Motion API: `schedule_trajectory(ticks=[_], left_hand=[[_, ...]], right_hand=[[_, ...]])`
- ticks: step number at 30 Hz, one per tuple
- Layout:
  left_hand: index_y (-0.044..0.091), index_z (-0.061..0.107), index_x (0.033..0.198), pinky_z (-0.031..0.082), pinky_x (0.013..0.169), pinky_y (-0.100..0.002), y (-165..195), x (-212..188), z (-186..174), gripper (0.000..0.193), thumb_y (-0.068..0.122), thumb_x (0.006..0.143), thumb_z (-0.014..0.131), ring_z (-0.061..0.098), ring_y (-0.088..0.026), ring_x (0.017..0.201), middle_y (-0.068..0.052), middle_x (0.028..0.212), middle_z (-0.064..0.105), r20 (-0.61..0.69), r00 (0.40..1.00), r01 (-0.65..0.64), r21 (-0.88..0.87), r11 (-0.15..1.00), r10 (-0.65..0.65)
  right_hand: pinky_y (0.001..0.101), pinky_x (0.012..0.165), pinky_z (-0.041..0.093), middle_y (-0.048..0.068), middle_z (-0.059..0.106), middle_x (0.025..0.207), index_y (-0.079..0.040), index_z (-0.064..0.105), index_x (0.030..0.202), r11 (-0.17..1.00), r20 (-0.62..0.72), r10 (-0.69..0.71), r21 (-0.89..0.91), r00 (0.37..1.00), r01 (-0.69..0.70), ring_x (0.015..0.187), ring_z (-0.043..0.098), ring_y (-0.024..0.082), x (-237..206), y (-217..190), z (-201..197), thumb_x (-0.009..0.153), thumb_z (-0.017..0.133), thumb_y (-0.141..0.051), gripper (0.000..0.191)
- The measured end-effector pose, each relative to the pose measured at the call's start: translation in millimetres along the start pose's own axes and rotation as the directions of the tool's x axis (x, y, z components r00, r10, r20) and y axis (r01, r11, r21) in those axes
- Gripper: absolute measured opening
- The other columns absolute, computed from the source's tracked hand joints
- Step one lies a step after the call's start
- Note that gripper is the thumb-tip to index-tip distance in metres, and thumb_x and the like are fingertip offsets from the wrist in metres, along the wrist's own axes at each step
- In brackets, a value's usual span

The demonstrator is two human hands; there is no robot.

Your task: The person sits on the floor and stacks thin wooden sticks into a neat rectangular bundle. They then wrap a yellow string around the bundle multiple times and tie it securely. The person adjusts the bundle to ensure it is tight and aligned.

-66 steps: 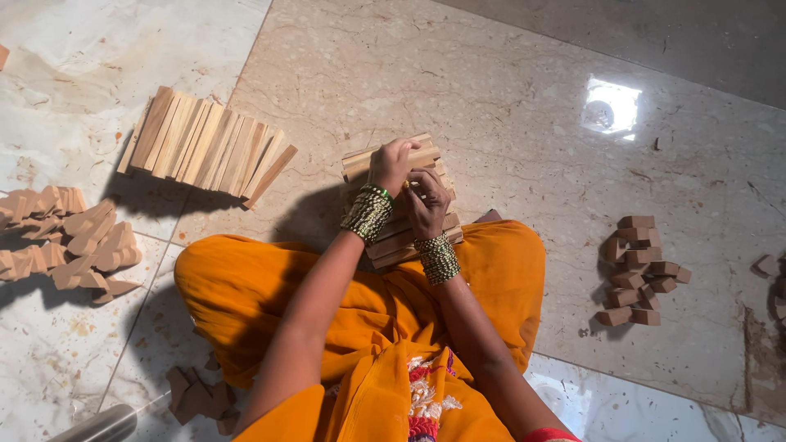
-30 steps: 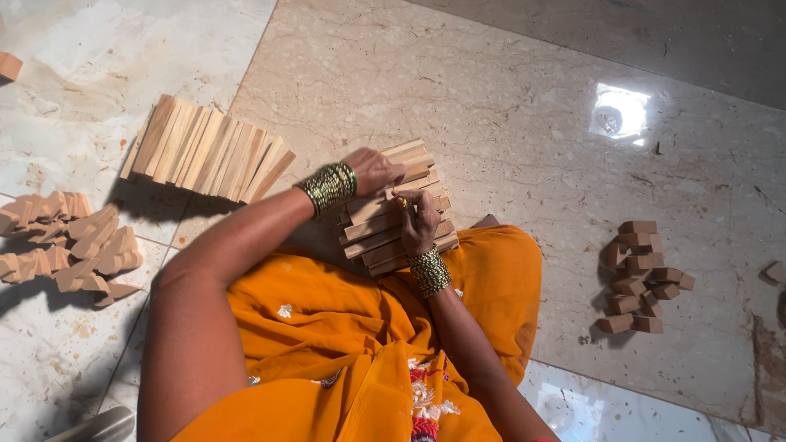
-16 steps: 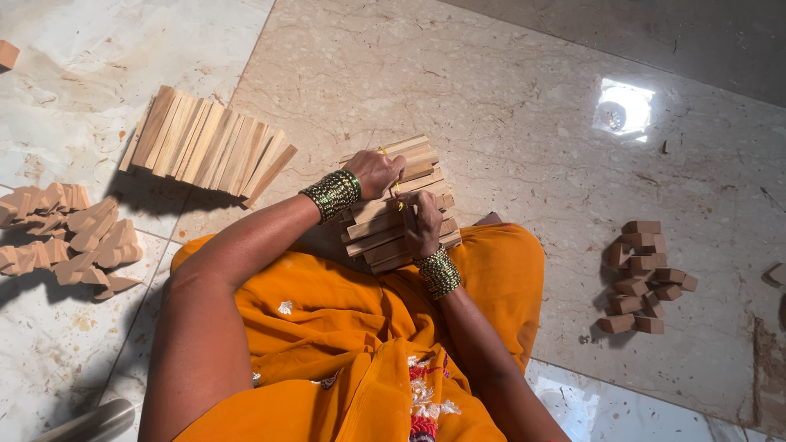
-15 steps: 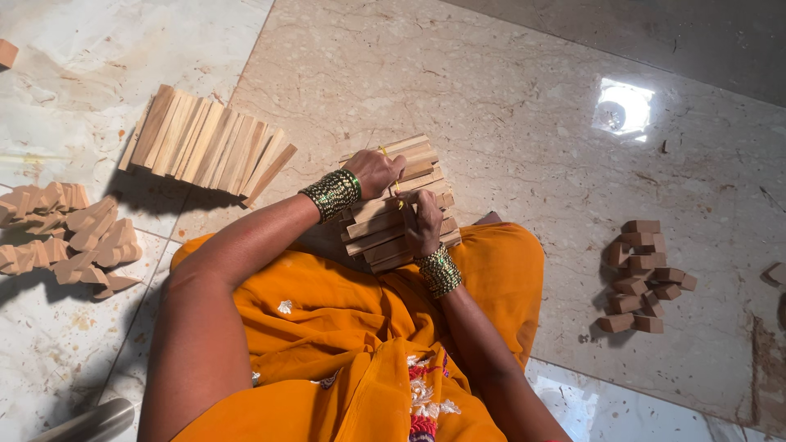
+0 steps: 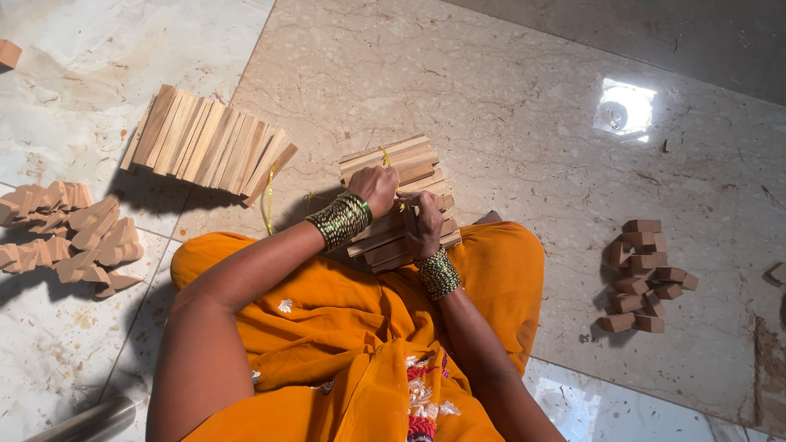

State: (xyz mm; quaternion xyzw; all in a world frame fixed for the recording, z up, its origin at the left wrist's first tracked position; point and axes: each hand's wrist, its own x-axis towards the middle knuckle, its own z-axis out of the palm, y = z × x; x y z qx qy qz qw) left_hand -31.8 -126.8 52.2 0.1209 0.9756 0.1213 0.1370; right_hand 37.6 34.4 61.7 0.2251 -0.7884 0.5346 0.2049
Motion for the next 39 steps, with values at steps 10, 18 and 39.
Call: schedule_trajectory(ticks=[10, 18, 39], left_hand=[[-0.003, 0.068, 0.084, 0.058, 0.057, -0.041, -7, 0, -1, 0.020, 0.005, 0.093, 0.052, 0.065, -0.026, 0.063, -0.018, 0.072, 0.065, -0.151, 0.988, -0.022, 0.146, 0.989, 0.045], [-0.001, 0.073, 0.094, 0.055, 0.084, -0.046, -34, 29, -21, 0.032, 0.030, 0.091, 0.072, 0.071, -0.035, 0.092, -0.023, 0.096, 0.073, 0.134, 0.986, 0.124, -0.188, 0.974, -0.100], [0.009, 0.076, 0.081, 0.056, 0.076, -0.049, -12, 13, -49, 0.021, 0.025, 0.091, 0.067, 0.071, -0.037, 0.079, -0.019, 0.080, 0.072, 0.043, 0.992, -0.112, -0.117, 0.987, 0.118]], right_hand=[[0.0368, 0.092, 0.053, 0.011, 0.074, 0.105, -0.002, 0.062, 0.099, 1.000, 0.007, 0.000, -0.003, 1.000, 0.000, 0.101, 0.067, 0.027, -1, -3, 2, 0.092, 0.061, 0.009, 0.013], [0.0385, 0.093, 0.051, 0.012, 0.074, 0.108, -0.002, 0.061, 0.099, 0.999, -0.002, -0.024, 0.032, 1.000, 0.024, 0.104, 0.067, 0.029, 2, -7, 1, 0.088, 0.061, 0.011, 0.016], [0.0375, 0.088, 0.049, 0.009, 0.073, 0.101, -0.005, 0.062, 0.098, 0.999, 0.103, 0.004, -0.045, 0.995, 0.000, 0.094, 0.062, 0.029, 0, 3, -10, 0.086, 0.060, 0.008, 0.019]])
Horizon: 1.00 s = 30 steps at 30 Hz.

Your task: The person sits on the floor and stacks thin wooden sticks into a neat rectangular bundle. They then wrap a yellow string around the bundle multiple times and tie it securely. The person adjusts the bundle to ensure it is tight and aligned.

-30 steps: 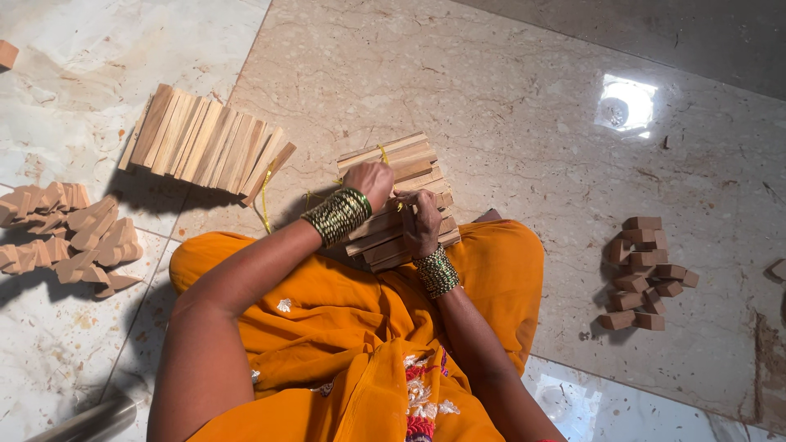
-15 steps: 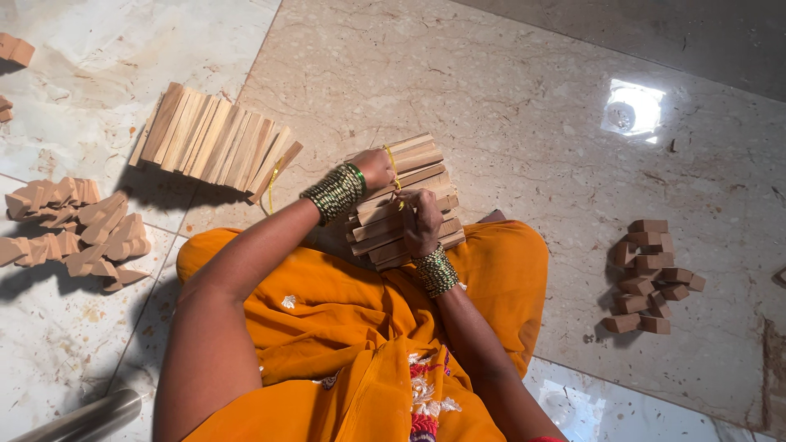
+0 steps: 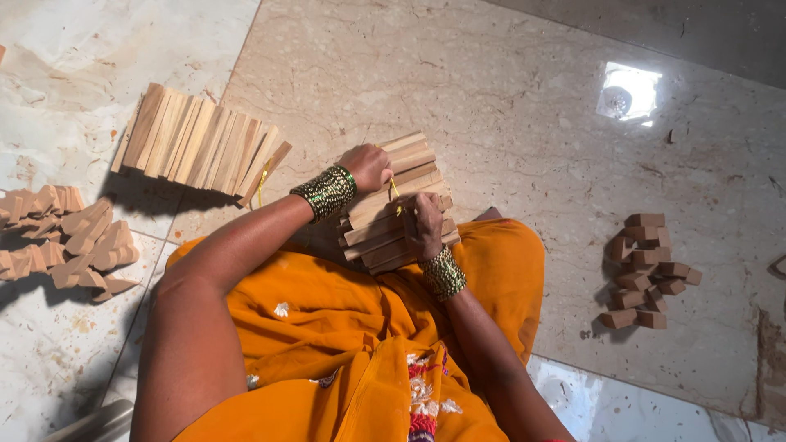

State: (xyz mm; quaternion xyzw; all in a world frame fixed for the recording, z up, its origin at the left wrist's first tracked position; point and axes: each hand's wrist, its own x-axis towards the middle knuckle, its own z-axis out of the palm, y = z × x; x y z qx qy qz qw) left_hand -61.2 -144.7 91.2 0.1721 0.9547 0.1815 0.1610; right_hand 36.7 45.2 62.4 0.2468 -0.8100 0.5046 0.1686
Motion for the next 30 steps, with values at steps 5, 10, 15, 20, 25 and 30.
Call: schedule_trajectory(ticks=[5, 10, 15, 20, 25, 30], left_hand=[[0.006, 0.077, 0.082, 0.057, 0.073, -0.047, -8, 3, 10, 0.026, 0.026, 0.096, 0.067, 0.071, -0.035, 0.076, -0.018, 0.080, 0.072, 0.003, 0.998, -0.067, 0.090, 0.994, 0.066], [0.012, 0.082, 0.075, 0.053, 0.061, -0.037, -23, 17, 38, 0.020, 0.027, 0.087, 0.074, 0.068, -0.018, 0.060, -0.008, 0.073, 0.077, 0.057, 0.984, 0.178, -0.384, 0.906, -0.169], [0.007, 0.081, 0.084, 0.032, 0.037, -0.030, -20, 23, 71, 0.009, 0.016, 0.084, 0.079, 0.049, -0.014, 0.046, -0.010, 0.072, 0.074, 0.244, 0.885, 0.398, -0.839, 0.370, -0.398], [0.011, 0.084, 0.087, 0.048, 0.044, -0.029, 7, 9, 83, 0.013, 0.018, 0.089, 0.073, 0.061, -0.014, 0.053, -0.008, 0.074, 0.079, 0.053, 0.877, 0.369, -0.710, 0.600, -0.477], [0.016, 0.084, 0.087, 0.056, 0.070, -0.035, 9, -5, 64, 0.010, 0.021, 0.088, 0.075, 0.070, -0.020, 0.068, -0.011, 0.080, 0.078, -0.258, 0.929, 0.143, -0.413, 0.899, -0.266], [0.019, 0.084, 0.085, 0.059, 0.070, -0.034, -13, -4, 46, 0.012, 0.019, 0.081, 0.073, 0.075, -0.016, 0.072, -0.006, 0.080, 0.080, -0.228, 0.938, 0.058, -0.638, 0.768, -0.260]], right_hand=[[0.0400, 0.088, 0.047, 0.009, 0.073, 0.101, -0.005, 0.060, 0.099, 0.999, -0.001, -0.034, -0.002, 0.999, 0.034, 0.094, 0.064, 0.028, -4, 0, -2, 0.090, 0.061, 0.007, 0.015], [0.0393, 0.087, 0.048, 0.009, 0.074, 0.102, -0.005, 0.059, 0.097, 1.000, 0.008, 0.012, 0.006, 1.000, -0.012, 0.092, 0.064, 0.030, -2, -3, -7, 0.090, 0.061, 0.006, 0.013], [0.0396, 0.084, 0.048, 0.009, 0.071, 0.099, -0.006, 0.060, 0.097, 0.994, -0.034, -0.088, -0.061, 0.996, 0.086, 0.092, 0.066, 0.030, -3, -7, 1, 0.092, 0.062, 0.005, 0.012], [0.0411, 0.078, 0.049, 0.012, 0.067, 0.093, -0.003, 0.061, 0.099, 0.997, -0.032, -0.026, -0.071, 0.999, 0.024, 0.089, 0.064, 0.031, -8, 2, 4, 0.090, 0.062, 0.005, 0.012], [0.0379, 0.066, 0.053, 0.013, 0.068, 0.091, -0.004, 0.059, 0.098, 0.996, 0.007, 0.079, 0.028, 0.997, -0.079, 0.079, 0.067, 0.027, 14, 25, 2, 0.095, 0.059, 0.004, 0.008], [0.0339, 0.067, 0.062, 0.011, 0.077, 0.095, -0.005, 0.056, 0.100, 0.995, 0.031, -0.007, 0.103, 0.999, 0.004, 0.081, 0.079, 0.024, 28, 32, -1, 0.094, 0.058, 0.007, 0.014]])
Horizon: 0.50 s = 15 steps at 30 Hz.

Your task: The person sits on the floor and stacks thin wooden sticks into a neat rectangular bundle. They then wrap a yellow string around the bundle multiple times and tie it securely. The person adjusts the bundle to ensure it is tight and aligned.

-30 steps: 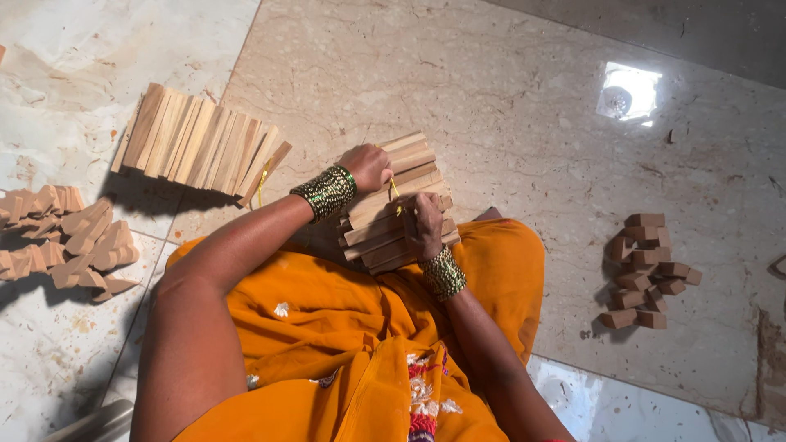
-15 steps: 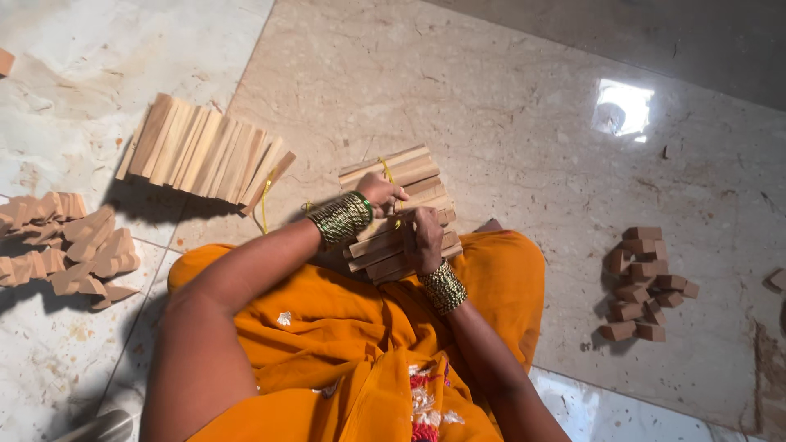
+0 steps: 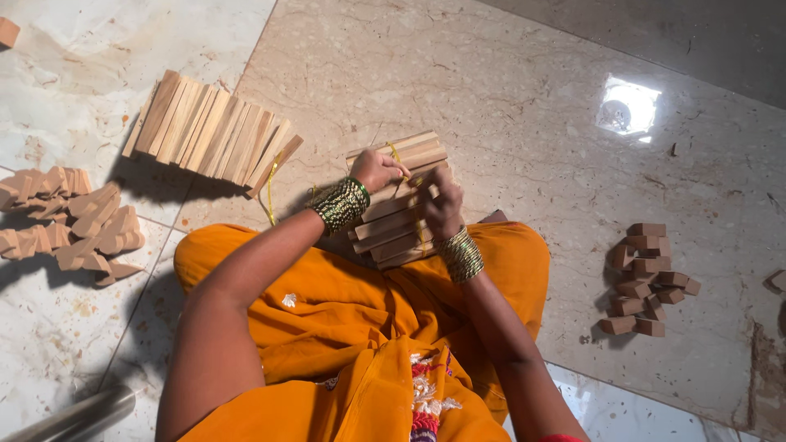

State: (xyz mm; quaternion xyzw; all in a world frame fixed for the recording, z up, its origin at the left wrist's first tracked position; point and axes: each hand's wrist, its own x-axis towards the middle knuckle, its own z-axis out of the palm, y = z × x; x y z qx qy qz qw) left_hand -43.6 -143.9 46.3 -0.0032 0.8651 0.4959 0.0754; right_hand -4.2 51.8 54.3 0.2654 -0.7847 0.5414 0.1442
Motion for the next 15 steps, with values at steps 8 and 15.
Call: schedule_trajectory(ticks=[8, 15], left_hand=[[0.017, 0.077, 0.104, 0.060, 0.068, -0.037, 22, 18, -22, 0.018, 0.031, 0.097, 0.068, 0.071, -0.023, 0.065, -0.004, 0.080, 0.074, 0.524, 0.840, -0.421, 0.471, 0.775, 0.138], [0.011, 0.073, 0.088, 0.053, 0.057, -0.038, 35, -27, 5, 0.036, 0.030, 0.110, 0.053, 0.060, -0.015, 0.056, -0.007, 0.068, 0.067, 0.610, 0.710, -0.685, 0.482, 0.546, 0.353]], right_hand=[[0.0364, 0.079, 0.060, 0.014, 0.072, 0.099, 0.000, 0.054, 0.102, 0.840, 0.097, 0.267, 0.464, 0.959, -0.281, 0.089, 0.073, 0.021, -6, -11, -12, 0.106, 0.060, -0.002, 0.007], [0.0349, 0.093, 0.059, 0.014, 0.070, 0.102, 0.003, 0.060, 0.109, 0.823, 0.106, 0.293, 0.478, 0.950, -0.307, 0.099, 0.071, 0.019, -61, -59, -39, 0.101, 0.061, -0.003, 0.010]])
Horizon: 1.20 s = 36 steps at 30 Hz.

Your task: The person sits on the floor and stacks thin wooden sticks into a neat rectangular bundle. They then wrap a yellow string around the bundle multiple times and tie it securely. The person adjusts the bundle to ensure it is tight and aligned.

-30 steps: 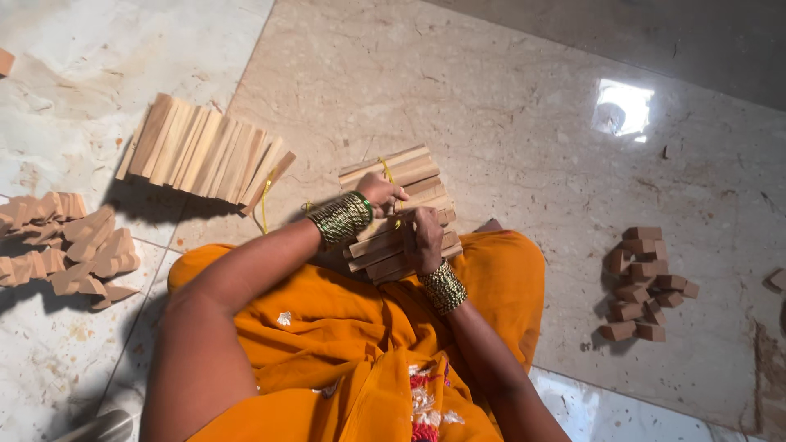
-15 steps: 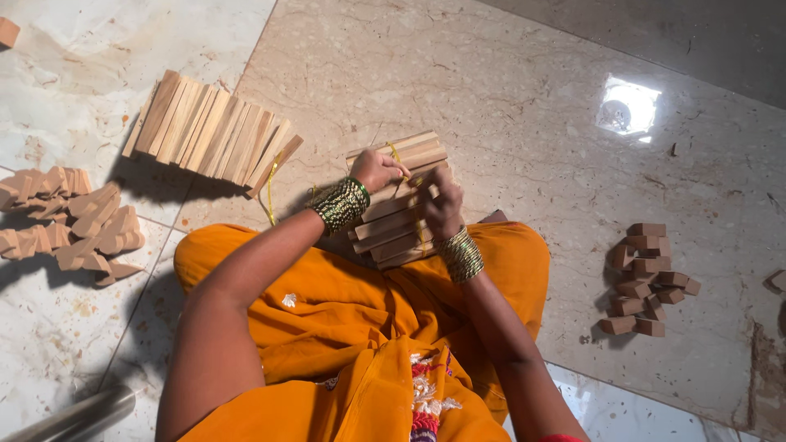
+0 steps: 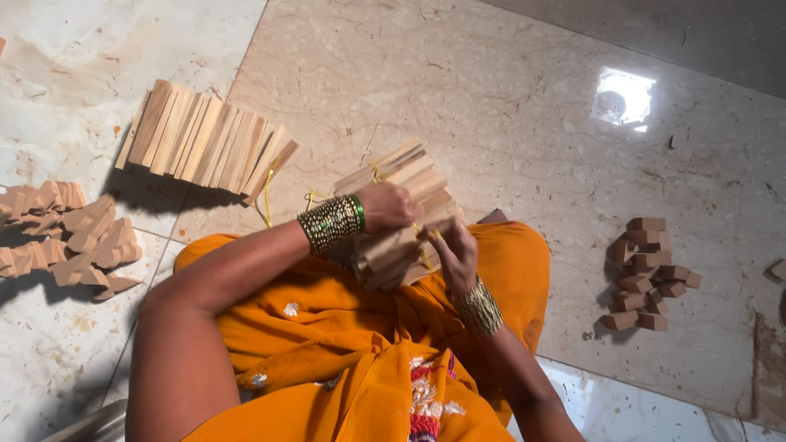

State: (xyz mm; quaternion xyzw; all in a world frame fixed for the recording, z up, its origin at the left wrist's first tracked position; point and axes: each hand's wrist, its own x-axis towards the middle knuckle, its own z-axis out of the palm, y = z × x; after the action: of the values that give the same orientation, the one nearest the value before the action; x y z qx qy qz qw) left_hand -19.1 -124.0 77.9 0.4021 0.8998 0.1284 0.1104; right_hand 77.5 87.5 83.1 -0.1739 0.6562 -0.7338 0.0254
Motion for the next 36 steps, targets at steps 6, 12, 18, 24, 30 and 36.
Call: schedule_trajectory(ticks=[6, 12, 18, 24, 30, 36], left_hand=[[0.008, 0.059, 0.094, 0.045, 0.036, -0.032, 3, -1, -2, 0.011, 0.016, 0.100, 0.055, 0.056, -0.013, 0.049, 0.001, 0.058, 0.051, -0.010, 0.970, -0.226, 0.328, 0.917, 0.242], [0.010, 0.056, 0.099, 0.050, 0.045, -0.040, -15, -13, 1, 0.013, 0.023, 0.098, 0.059, 0.062, -0.024, 0.054, -0.007, 0.061, 0.059, -0.290, 0.919, -0.242, 0.123, 0.962, 0.268], [0.008, 0.055, 0.098, 0.050, 0.043, -0.041, -22, -26, -7, 0.025, 0.032, 0.100, 0.059, 0.063, -0.025, 0.048, -0.008, 0.056, 0.059, -0.160, 0.985, -0.057, 0.039, 0.998, 0.063], [0.008, 0.056, 0.099, 0.051, 0.043, -0.037, -19, -23, 3, 0.006, 0.014, 0.101, 0.058, 0.064, -0.020, 0.052, -0.004, 0.057, 0.060, -0.093, 0.988, -0.085, 0.321, 0.943, 0.121], [0.008, 0.078, 0.078, 0.046, 0.046, -0.030, -21, -13, 44, 0.022, 0.019, 0.093, 0.066, 0.063, -0.013, 0.051, -0.002, 0.061, 0.066, -0.030, 0.945, 0.281, -0.439, 0.854, -0.326], [0.001, 0.082, 0.087, 0.036, 0.039, -0.030, -4, -13, 70, 0.020, 0.020, 0.086, 0.080, 0.048, -0.013, 0.045, -0.007, 0.063, 0.063, 0.269, 0.611, 0.425, -0.905, 0.022, -0.744]], right_hand=[[0.0332, 0.094, 0.058, 0.012, 0.070, 0.106, 0.003, 0.059, 0.110, 0.983, -0.029, -0.003, 0.182, 1.000, 0.008, 0.099, 0.069, 0.017, -4, 1, -10, 0.103, 0.062, 0.000, 0.008], [0.0275, 0.082, 0.056, 0.009, 0.071, 0.098, 0.003, 0.058, 0.108, 0.997, -0.041, 0.062, -0.051, 0.997, -0.064, 0.091, 0.069, 0.014, 5, 26, -8, 0.101, 0.063, 0.000, 0.009], [0.0249, 0.076, 0.053, 0.008, 0.070, 0.098, 0.003, 0.061, 0.105, 0.999, 0.006, 0.045, -0.008, 0.999, -0.045, 0.083, 0.063, 0.010, 1, 43, -6, 0.107, 0.061, -0.002, 0.006], [0.0300, 0.075, 0.058, 0.012, 0.072, 0.100, 0.000, 0.065, 0.102, 0.916, 0.032, -0.205, -0.345, 0.978, 0.204, 0.087, 0.072, 0.019, 5, 37, -1, 0.097, 0.065, 0.004, 0.007], [0.0349, 0.074, 0.056, 0.015, 0.072, 0.098, 0.001, 0.061, 0.105, 0.829, 0.055, -0.262, -0.499, 0.964, 0.254, 0.087, 0.071, 0.030, 8, 30, 5, 0.087, 0.059, 0.009, 0.020], [0.0390, 0.067, 0.047, 0.015, 0.059, 0.081, 0.003, 0.056, 0.103, 0.803, -0.028, -0.126, -0.589, 0.992, 0.086, 0.073, 0.061, 0.030, 6, 45, 7, 0.090, 0.066, 0.003, 0.016]])
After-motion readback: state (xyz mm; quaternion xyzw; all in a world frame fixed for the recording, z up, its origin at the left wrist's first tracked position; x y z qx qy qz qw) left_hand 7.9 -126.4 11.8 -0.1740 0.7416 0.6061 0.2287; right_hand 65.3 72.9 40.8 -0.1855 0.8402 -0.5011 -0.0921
